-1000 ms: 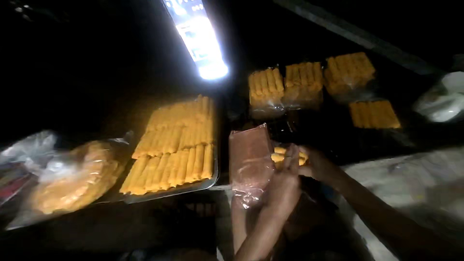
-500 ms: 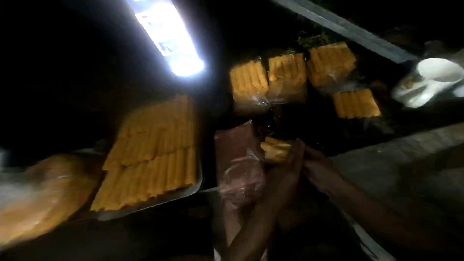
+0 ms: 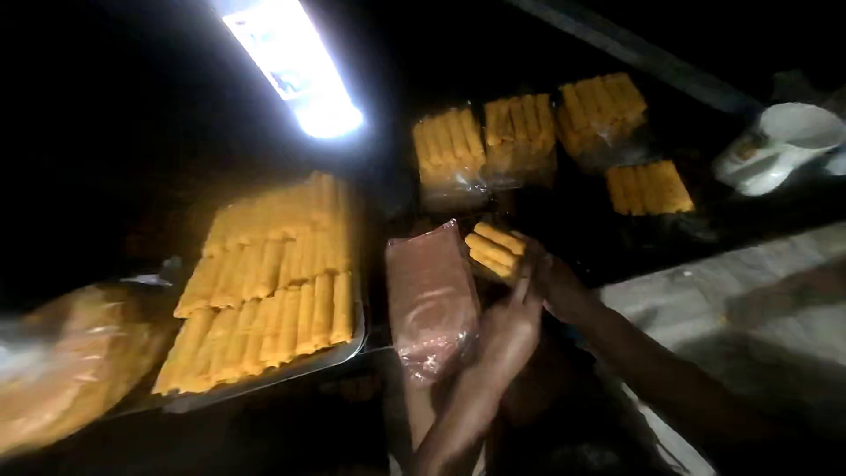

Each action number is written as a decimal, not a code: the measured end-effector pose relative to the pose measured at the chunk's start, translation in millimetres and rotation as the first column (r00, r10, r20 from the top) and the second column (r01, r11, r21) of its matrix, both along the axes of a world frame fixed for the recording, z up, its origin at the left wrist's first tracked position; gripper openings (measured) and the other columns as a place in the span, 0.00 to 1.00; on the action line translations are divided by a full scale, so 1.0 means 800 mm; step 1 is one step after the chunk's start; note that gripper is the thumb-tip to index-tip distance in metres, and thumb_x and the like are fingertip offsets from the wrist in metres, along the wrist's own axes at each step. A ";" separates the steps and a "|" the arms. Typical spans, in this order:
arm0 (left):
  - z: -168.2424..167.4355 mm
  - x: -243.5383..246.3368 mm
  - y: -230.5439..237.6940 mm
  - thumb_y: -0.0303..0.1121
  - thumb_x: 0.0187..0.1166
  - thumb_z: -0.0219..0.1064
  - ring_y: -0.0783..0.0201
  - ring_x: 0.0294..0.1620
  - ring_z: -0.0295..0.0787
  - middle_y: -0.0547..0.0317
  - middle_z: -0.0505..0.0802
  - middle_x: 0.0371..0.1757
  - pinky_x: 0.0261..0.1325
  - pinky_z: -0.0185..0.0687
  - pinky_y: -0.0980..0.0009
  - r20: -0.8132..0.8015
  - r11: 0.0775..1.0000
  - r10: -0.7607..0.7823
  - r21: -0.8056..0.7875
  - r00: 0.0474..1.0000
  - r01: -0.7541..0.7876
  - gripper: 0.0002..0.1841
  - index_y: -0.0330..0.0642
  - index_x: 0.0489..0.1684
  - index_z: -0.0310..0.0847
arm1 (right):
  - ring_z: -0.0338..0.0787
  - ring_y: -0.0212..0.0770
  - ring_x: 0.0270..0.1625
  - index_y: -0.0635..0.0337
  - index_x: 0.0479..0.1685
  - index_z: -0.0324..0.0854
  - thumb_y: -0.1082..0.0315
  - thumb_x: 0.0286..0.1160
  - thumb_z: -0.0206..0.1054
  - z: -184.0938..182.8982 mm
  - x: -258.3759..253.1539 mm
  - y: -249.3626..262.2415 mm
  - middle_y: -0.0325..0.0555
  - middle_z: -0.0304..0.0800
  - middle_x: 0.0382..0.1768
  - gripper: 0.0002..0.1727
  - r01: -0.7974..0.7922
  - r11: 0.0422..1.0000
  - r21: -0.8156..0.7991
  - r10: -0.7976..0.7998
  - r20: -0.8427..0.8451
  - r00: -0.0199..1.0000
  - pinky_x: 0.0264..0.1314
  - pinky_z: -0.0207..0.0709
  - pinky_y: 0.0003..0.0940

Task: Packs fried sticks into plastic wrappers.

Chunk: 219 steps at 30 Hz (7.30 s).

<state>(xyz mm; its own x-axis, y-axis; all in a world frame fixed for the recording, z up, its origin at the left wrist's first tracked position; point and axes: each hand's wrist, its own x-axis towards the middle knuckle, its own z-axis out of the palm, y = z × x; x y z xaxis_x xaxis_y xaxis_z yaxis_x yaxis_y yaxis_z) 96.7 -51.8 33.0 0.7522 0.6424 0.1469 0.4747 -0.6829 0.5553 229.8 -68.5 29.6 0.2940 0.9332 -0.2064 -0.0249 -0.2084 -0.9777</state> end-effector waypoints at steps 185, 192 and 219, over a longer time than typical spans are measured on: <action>0.185 0.097 0.056 0.30 0.80 0.67 0.54 0.26 0.86 0.51 0.89 0.30 0.29 0.83 0.51 0.072 0.990 -0.074 0.124 0.995 0.065 0.06 0.41 0.47 0.86 | 0.84 0.21 0.32 0.69 0.46 0.83 0.76 0.74 0.67 0.148 0.169 -0.078 0.40 0.88 0.36 0.07 0.042 0.856 0.515 -0.405 0.620 0.672 0.37 0.83 0.19; 0.150 0.207 0.055 0.34 0.86 0.62 0.40 0.50 0.92 0.39 0.93 0.50 0.53 0.85 0.39 -0.079 0.994 -0.100 0.044 0.992 0.104 0.18 0.37 0.70 0.80 | 0.92 0.44 0.43 0.73 0.52 0.82 0.75 0.78 0.64 0.110 0.234 -0.092 0.59 0.89 0.46 0.10 0.289 0.876 0.385 -0.482 0.698 0.531 0.50 0.89 0.45; 0.024 -0.064 -0.015 0.32 0.72 0.75 0.76 0.41 0.87 0.59 0.91 0.46 0.47 0.85 0.78 0.297 0.845 0.337 -0.514 0.893 -0.148 0.26 0.30 0.68 0.76 | 0.92 0.33 0.38 0.69 0.53 0.83 0.68 0.82 0.63 0.012 0.003 -0.095 0.49 0.92 0.40 0.13 -0.328 0.944 0.024 0.322 0.136 0.937 0.45 0.88 0.30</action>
<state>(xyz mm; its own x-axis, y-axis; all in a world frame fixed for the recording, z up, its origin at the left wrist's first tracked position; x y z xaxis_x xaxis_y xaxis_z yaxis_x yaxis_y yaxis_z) 45.3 -63.5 52.2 0.5146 0.8573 0.0119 0.2895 -0.1868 0.9388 231.9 -144.6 39.2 -0.0054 0.9899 -0.1417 0.1631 -0.1390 -0.9768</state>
